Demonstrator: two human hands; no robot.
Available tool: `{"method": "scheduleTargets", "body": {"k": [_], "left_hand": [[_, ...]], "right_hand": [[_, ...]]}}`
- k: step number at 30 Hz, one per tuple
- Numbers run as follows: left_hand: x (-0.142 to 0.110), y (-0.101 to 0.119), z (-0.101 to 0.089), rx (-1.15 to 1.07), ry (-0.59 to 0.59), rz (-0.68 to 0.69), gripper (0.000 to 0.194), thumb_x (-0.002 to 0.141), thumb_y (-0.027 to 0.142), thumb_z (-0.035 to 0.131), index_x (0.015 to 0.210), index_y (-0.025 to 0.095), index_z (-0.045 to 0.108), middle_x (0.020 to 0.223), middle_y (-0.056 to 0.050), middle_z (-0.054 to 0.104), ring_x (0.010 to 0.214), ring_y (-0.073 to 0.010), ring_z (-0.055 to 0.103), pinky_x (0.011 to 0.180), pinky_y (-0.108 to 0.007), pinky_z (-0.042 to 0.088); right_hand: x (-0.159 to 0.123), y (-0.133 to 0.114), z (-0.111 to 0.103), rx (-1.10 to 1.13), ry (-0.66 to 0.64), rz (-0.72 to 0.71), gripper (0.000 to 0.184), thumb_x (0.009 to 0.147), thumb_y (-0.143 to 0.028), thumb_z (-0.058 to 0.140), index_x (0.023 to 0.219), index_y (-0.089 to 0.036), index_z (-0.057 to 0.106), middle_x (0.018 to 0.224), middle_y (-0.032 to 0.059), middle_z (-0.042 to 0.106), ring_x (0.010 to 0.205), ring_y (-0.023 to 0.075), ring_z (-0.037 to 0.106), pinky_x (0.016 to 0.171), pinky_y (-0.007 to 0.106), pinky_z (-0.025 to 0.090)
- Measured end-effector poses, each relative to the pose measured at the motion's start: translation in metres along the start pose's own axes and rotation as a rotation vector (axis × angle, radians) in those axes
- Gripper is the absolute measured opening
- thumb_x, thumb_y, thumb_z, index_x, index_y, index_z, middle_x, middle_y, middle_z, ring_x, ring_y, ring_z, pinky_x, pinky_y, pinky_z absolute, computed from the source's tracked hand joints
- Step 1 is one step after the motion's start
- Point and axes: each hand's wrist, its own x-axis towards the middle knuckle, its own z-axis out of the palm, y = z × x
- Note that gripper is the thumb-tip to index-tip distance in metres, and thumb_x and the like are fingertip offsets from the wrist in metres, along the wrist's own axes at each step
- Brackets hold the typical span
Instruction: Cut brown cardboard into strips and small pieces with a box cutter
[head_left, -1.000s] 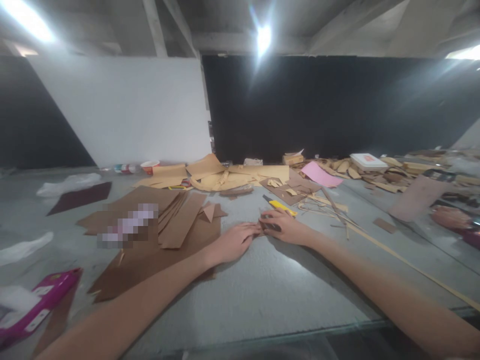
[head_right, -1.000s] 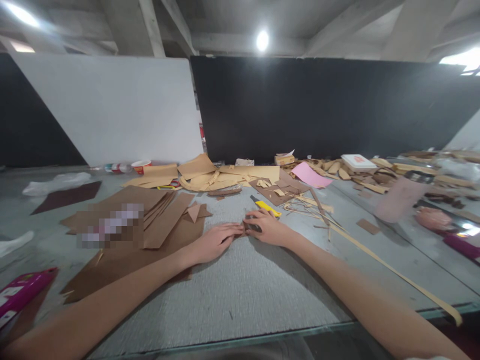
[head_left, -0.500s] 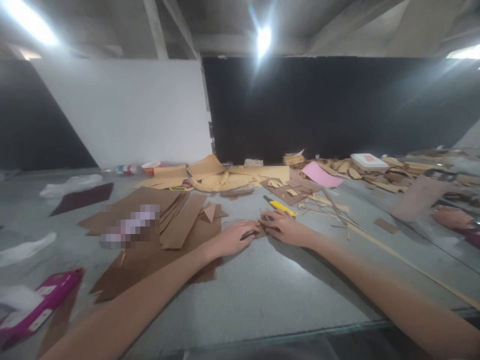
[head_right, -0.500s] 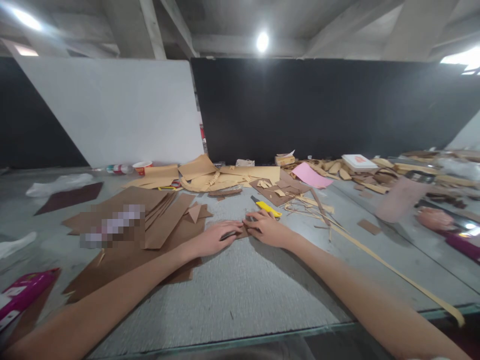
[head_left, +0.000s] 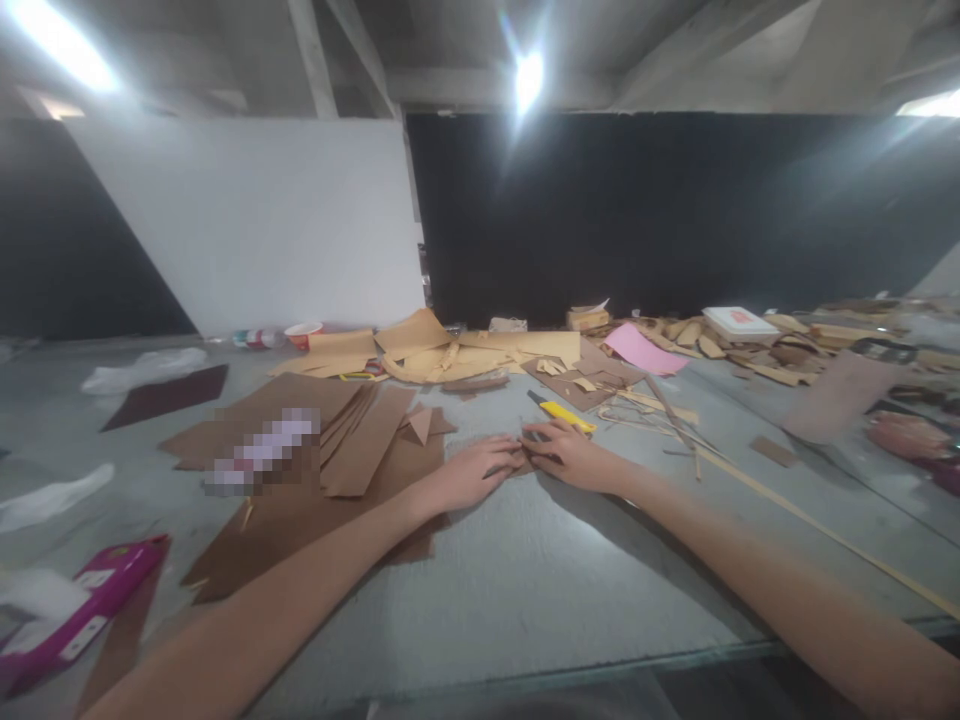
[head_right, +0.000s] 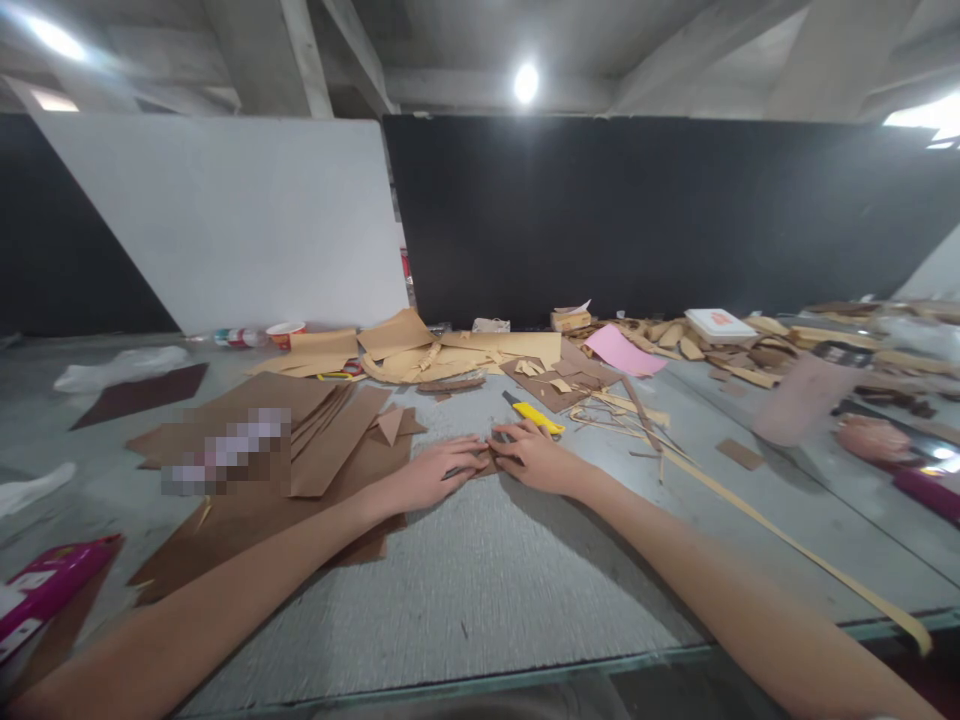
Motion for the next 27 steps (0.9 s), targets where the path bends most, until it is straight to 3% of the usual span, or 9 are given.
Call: {"method": "scheduleTargets", "body": {"k": [10,19,24,27], "left_hand": [[0.001,0.001,-0.005,-0.042,-0.027,0.021,0.031,0.106,0.024,0.057,0.129,0.027,0.076,0.151,-0.009,0.064,0.146,-0.0235,0.056,0.125,-0.047,0.041],[-0.002,0.003,-0.012,-0.048,-0.143,0.066,0.033,0.111,0.034,0.051,0.133,0.029,0.075,0.153,-0.006,0.063,0.149,-0.0218,0.053,0.126,-0.042,0.039],[-0.004,0.010,-0.011,0.011,-0.116,0.053,0.032,0.111,0.032,0.052,0.131,0.028,0.076,0.152,-0.005,0.064,0.146,-0.0214,0.056,0.124,-0.041,0.041],[-0.006,0.011,-0.008,0.109,-0.039,0.047,0.032,0.110,0.027,0.051,0.131,0.026,0.075,0.150,-0.007,0.065,0.142,-0.0222,0.059,0.122,-0.041,0.044]], "right_hand": [[0.001,-0.004,-0.002,-0.019,-0.081,0.066,0.038,0.108,-0.033,0.051,0.141,-0.030,0.070,0.157,0.0119,0.056,0.142,0.0389,0.047,0.110,0.062,0.043],[0.002,-0.008,-0.009,-0.047,-0.148,0.075,0.045,0.111,-0.034,0.043,0.150,-0.028,0.063,0.161,0.0142,0.051,0.144,0.0383,0.045,0.113,0.063,0.040],[0.002,-0.007,-0.009,-0.053,-0.132,0.050,0.044,0.111,-0.037,0.044,0.149,-0.027,0.064,0.158,0.0145,0.054,0.143,0.0363,0.047,0.114,0.059,0.040],[0.001,-0.006,-0.013,-0.067,-0.114,0.016,0.043,0.111,-0.037,0.044,0.147,-0.025,0.065,0.155,0.0146,0.057,0.141,0.0346,0.049,0.114,0.057,0.039]]}}
